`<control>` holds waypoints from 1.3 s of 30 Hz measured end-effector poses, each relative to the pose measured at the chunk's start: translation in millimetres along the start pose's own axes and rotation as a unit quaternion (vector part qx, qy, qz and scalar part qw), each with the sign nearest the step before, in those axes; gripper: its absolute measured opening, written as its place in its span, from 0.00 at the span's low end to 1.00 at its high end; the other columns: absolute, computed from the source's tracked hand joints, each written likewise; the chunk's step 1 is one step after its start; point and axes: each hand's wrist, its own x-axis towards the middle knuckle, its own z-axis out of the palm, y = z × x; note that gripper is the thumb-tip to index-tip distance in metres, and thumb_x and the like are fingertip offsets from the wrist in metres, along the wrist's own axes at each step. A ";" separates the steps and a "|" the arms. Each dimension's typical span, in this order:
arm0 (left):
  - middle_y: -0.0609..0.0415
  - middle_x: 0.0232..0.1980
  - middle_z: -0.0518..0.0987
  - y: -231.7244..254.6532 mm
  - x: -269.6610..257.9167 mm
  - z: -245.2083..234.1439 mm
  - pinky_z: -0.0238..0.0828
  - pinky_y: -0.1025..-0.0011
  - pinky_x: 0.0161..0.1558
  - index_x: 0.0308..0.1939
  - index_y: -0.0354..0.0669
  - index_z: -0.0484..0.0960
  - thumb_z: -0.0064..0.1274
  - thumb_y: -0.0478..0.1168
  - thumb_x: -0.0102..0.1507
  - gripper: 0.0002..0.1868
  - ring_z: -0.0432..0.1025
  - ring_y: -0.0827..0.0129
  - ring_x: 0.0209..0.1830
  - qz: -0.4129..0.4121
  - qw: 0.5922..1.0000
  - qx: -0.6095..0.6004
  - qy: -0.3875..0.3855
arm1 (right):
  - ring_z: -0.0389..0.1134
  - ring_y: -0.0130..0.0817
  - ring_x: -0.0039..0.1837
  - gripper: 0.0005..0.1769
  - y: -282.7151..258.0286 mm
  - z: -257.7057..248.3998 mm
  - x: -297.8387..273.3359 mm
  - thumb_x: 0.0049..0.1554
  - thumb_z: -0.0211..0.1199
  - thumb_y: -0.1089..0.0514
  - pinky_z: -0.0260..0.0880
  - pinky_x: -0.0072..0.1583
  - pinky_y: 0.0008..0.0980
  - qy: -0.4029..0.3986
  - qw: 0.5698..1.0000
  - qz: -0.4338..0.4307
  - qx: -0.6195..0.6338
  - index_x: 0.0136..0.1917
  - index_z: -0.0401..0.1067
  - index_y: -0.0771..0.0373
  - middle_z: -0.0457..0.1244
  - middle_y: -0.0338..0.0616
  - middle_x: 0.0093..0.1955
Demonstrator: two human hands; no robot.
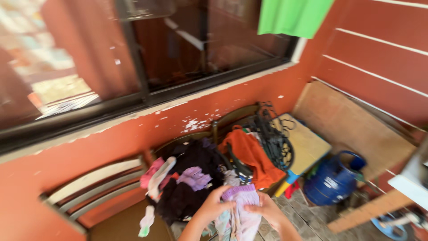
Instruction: The person picks up various garments from a pile on a chair, including shirts and pants, and hangs them on a clothesline using hangers. The person also folds some smaller items and places them back on the chair.
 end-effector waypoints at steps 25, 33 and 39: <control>0.59 0.35 0.77 36.7 -195.7 -168.4 0.69 0.77 0.41 0.47 0.38 0.79 0.58 0.32 0.56 0.14 0.71 0.76 0.37 -0.181 0.961 -0.037 0.207 | 0.64 0.32 0.69 0.34 83.4 271.3 84.6 0.57 0.55 0.67 0.63 0.68 0.34 -0.195 0.952 0.090 0.217 0.76 0.57 0.54 0.61 0.41 0.70; 0.48 0.51 0.76 -103.2 -218.0 -260.8 0.70 0.70 0.53 0.54 0.41 0.78 0.60 0.26 0.48 0.29 0.72 0.64 0.52 -0.070 0.909 0.222 0.345 | 0.64 0.31 0.68 0.37 187.9 333.7 178.2 0.60 0.60 0.67 0.65 0.67 0.31 -0.164 0.986 0.034 -0.010 0.79 0.54 0.53 0.61 0.46 0.70; 0.55 0.57 0.78 -116.1 -177.9 -277.1 0.74 0.71 0.54 0.61 0.47 0.75 0.56 0.30 0.56 0.28 0.78 0.63 0.53 -0.165 0.928 0.142 0.302 | 0.70 0.29 0.57 0.29 161.0 296.1 207.5 0.55 0.62 0.71 0.72 0.60 0.29 -0.053 0.995 -0.081 -0.024 0.69 0.68 0.58 0.66 0.45 0.61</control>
